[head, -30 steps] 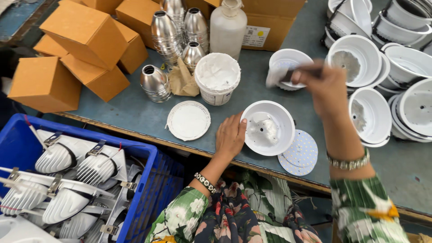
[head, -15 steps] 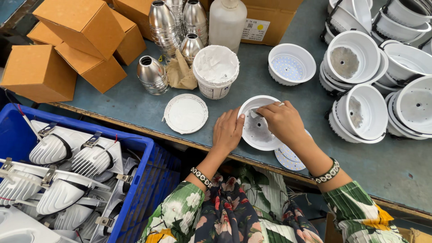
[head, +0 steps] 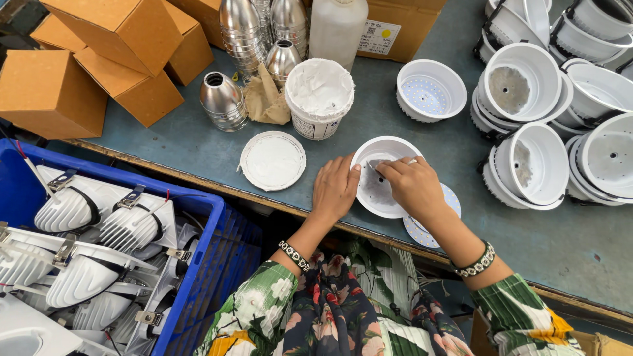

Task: The person scoops a white paste from a container using a small metal spatula and applies it to the center of circular LED light components. The person spreads the paste evenly across the surface of each component and places the finished items into a stack.

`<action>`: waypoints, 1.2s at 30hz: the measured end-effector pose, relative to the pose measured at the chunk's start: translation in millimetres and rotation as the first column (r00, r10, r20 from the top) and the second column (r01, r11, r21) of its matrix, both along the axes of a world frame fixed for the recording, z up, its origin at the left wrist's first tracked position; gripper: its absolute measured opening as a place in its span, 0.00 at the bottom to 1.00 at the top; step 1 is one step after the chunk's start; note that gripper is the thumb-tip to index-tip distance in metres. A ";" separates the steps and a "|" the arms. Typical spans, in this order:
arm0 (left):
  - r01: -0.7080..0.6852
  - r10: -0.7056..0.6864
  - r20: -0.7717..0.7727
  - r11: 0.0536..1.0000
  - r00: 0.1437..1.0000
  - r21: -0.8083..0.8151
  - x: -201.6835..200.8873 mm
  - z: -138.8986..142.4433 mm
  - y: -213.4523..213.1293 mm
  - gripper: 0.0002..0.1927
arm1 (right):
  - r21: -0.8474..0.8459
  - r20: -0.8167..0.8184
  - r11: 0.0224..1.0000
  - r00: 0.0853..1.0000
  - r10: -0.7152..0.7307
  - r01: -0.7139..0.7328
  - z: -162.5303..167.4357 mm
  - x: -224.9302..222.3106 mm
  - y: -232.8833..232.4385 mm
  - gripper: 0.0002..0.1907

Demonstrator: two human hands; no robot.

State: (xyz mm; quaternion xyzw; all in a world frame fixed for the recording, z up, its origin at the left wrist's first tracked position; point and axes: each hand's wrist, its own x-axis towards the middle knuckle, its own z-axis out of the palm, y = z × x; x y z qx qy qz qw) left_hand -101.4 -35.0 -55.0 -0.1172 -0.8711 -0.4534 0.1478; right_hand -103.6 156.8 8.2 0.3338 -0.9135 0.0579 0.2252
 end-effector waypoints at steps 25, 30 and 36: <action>0.011 -0.011 0.039 1.000 0.999 0.000 -0.4 1.3 -0.7 0.21 | -0.125 0.189 0.974 0.968 -0.165 0.191 20.0 7.5 22.6 0.08; 0.011 -0.011 0.034 1.000 0.999 0.010 0.5 0.7 -0.7 0.21 | 0.050 0.037 0.990 0.991 -0.131 0.129 12.9 7.4 19.0 0.12; 0.017 -0.018 0.043 1.000 0.999 0.011 -0.1 0.1 -1.3 0.21 | 0.059 0.037 0.992 0.993 -0.114 0.112 8.0 17.3 22.0 0.15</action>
